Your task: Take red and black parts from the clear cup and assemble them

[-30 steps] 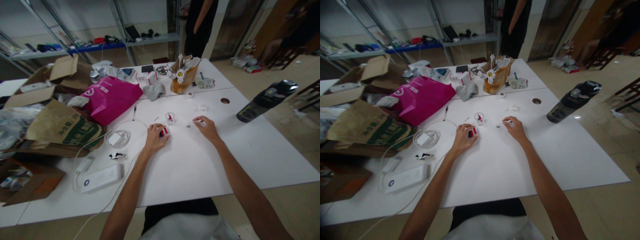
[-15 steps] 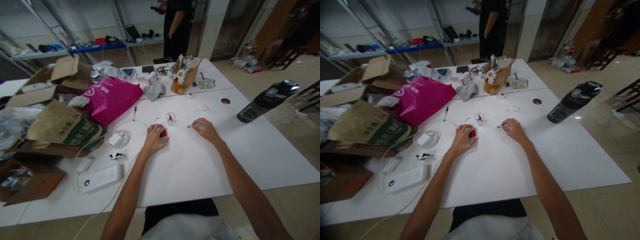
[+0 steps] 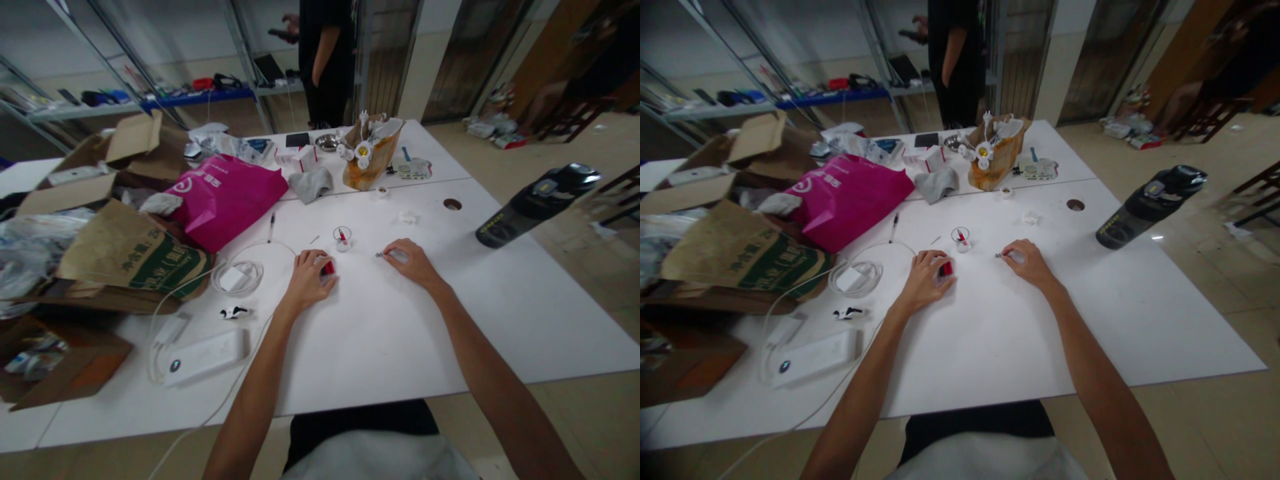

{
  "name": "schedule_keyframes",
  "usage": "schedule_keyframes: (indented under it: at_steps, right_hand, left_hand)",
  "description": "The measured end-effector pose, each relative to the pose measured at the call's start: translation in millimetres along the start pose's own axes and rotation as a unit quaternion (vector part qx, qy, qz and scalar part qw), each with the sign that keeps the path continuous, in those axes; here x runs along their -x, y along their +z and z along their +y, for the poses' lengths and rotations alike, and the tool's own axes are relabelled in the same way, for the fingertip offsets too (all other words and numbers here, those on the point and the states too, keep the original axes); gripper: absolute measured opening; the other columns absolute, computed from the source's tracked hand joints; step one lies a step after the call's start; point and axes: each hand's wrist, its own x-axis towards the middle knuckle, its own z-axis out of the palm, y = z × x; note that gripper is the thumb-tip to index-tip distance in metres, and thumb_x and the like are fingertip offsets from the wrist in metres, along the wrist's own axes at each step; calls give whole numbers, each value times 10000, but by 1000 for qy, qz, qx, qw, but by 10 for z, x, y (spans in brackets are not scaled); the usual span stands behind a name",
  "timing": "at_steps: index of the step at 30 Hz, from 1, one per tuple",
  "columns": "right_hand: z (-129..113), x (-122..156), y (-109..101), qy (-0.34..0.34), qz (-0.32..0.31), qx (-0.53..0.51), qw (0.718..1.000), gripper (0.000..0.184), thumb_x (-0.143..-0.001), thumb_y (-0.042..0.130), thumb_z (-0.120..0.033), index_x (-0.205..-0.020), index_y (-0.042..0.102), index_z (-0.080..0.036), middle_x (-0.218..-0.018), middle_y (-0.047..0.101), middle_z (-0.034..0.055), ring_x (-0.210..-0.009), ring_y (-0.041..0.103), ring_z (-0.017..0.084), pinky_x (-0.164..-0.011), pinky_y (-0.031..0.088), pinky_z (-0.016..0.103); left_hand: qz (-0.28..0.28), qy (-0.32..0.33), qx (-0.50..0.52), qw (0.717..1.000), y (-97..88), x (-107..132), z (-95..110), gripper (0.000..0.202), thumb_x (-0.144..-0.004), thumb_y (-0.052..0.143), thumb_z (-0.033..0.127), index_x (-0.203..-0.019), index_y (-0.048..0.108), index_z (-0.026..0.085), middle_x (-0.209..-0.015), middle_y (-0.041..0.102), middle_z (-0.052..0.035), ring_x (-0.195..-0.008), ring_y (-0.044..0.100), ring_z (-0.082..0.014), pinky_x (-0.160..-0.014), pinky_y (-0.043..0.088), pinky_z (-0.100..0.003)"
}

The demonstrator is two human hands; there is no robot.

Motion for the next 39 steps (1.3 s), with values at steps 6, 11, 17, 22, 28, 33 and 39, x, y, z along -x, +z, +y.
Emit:
schedule_keyframes:
  at_steps: [6,11,17,22,28,33,39]
  right_hand:
    - [21,4,6,-1,-7,6,1000,79,-1032,766,-350,-1001,748,-279,-1038,842,73,-1011,763,303,-1012,566,517]
    - [24,8,7,2,-9,10,1000,72,-1026,775,-343,-1015,746,-278,-1044,839,70,-1033,757,307,-1012,563,517]
    - [20,3,3,3,-13,8,1000,70,-1030,769,-342,-1020,744,-277,-1049,842,72,-1032,759,306,-1024,562,520]
    - [33,0,6,5,-14,7,1000,100,-1038,766,-372,-1015,754,-275,-1046,843,74,-1026,762,301,-1022,568,510]
    - [25,2,1,11,-15,5,1000,163,-1058,759,-439,-1020,768,-281,-1063,845,81,-1045,765,308,-1031,573,522]
    - [3,-1,-8,14,-19,4,1000,194,-1068,747,-473,-1025,777,-286,-1066,852,83,-1048,767,315,-1037,577,536]
    - [6,-2,-2,10,-17,3,1000,198,-1071,741,-467,-1022,785,-281,-1068,852,82,-1042,765,313,-1031,577,536]
  left_hand:
    - [-2,0,0,1000,-6,2,0,509,-941,859,414,-1408,748,243,-1508,696,-133,-1399,565,-393,-1232,467,-607]
    - [-2,4,3,1000,-23,6,6,517,-948,850,410,-1424,736,244,-1502,692,-133,-1400,561,-388,-1241,462,-605]
    - [-6,2,3,1000,-31,6,6,519,-942,857,411,-1418,737,242,-1498,696,-136,-1403,564,-394,-1240,462,-607]
    - [-6,1,1,1000,-30,3,5,505,-936,856,406,-1398,737,240,-1498,697,-132,-1399,566,-388,-1241,459,-602]
    - [-11,6,-2,1000,-50,5,9,493,-929,842,388,-1387,731,244,-1502,694,-135,-1400,564,-393,-1230,462,-610]
    - [-15,4,-5,1000,-69,5,25,487,-927,831,378,-1386,728,255,-1501,690,-132,-1400,561,-396,-1235,461,-626]
    - [-21,5,-9,1000,-71,3,28,510,-905,844,364,-1390,732,255,-1507,683,-130,-1409,554,-394,-1249,455,-618]
